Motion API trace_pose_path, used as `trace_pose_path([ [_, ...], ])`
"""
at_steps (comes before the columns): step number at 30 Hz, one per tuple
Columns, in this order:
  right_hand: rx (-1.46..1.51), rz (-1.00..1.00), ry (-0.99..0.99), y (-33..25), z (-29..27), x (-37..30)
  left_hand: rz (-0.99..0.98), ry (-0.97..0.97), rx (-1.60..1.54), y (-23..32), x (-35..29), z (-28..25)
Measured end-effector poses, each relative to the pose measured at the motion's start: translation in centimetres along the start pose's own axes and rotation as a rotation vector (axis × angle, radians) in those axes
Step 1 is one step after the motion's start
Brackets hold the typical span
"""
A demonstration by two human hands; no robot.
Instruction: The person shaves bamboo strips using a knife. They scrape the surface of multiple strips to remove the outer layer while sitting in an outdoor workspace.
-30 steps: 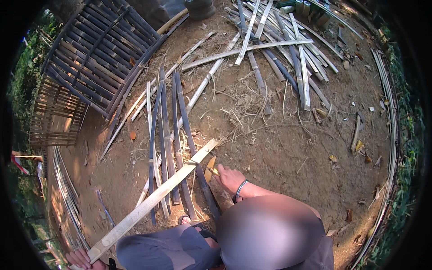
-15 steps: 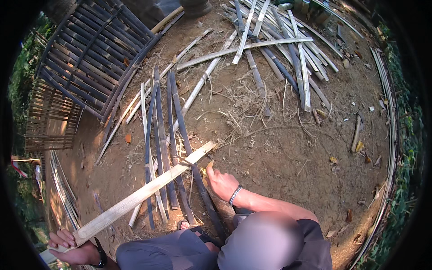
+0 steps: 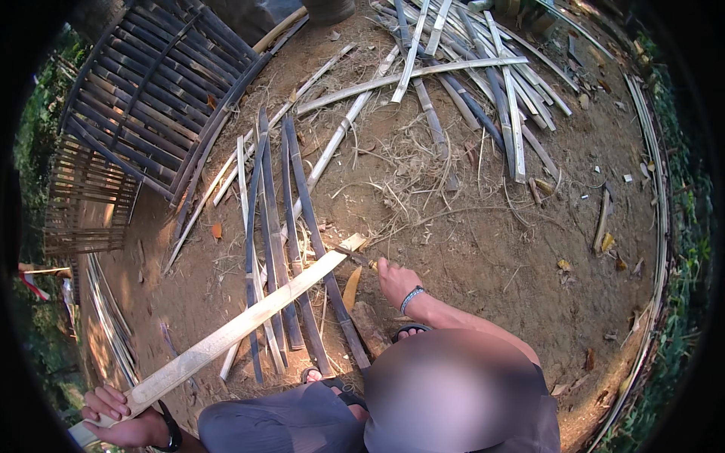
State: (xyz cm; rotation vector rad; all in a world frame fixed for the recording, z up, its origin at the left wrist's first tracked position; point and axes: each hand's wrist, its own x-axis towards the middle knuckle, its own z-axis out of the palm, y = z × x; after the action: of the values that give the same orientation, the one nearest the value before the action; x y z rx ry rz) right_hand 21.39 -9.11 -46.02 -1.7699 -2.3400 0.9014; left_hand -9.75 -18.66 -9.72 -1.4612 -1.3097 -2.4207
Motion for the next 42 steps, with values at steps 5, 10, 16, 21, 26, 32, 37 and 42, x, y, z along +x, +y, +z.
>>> trace_pose_path([
  [5, 0.077, -0.163, 0.078, -1.9, -0.9, -0.6, -0.002, -0.021, 0.049, 0.2, -0.1, -0.4],
  [10, 0.096, -0.109, 0.119, -2.0, -0.7, -0.4, -0.002, -0.020, 0.049, 0.4, 0.2, -0.7],
  [16, -0.018, 0.042, 0.045, 1.1, 1.7, 0.3, -0.010, -0.044, -0.024, 0.2, 0.0, -0.1],
  [21, 0.005, -0.093, 0.131, -0.4, 0.5, -0.2, 0.016, -0.041, -0.021, 0.6, -0.5, 0.6],
  [26, 0.076, -0.145, 0.171, -2.2, -1.0, -0.5, -0.001, -0.090, -0.036, 1.0, -0.3, -0.1],
  [32, -0.080, 0.061, 0.040, 0.0, 1.3, -0.4, 0.004, -0.073, -0.057, 0.8, -0.3, 0.0],
  [37, -0.017, -0.093, 0.105, -0.3, 0.9, 0.0, 0.003, -0.068, -0.045, 0.9, -0.6, 0.3],
  [42, 0.054, -0.104, 0.100, -2.2, -0.7, -0.8, -0.013, -0.083, -0.059, 1.3, -0.6, 0.1],
])
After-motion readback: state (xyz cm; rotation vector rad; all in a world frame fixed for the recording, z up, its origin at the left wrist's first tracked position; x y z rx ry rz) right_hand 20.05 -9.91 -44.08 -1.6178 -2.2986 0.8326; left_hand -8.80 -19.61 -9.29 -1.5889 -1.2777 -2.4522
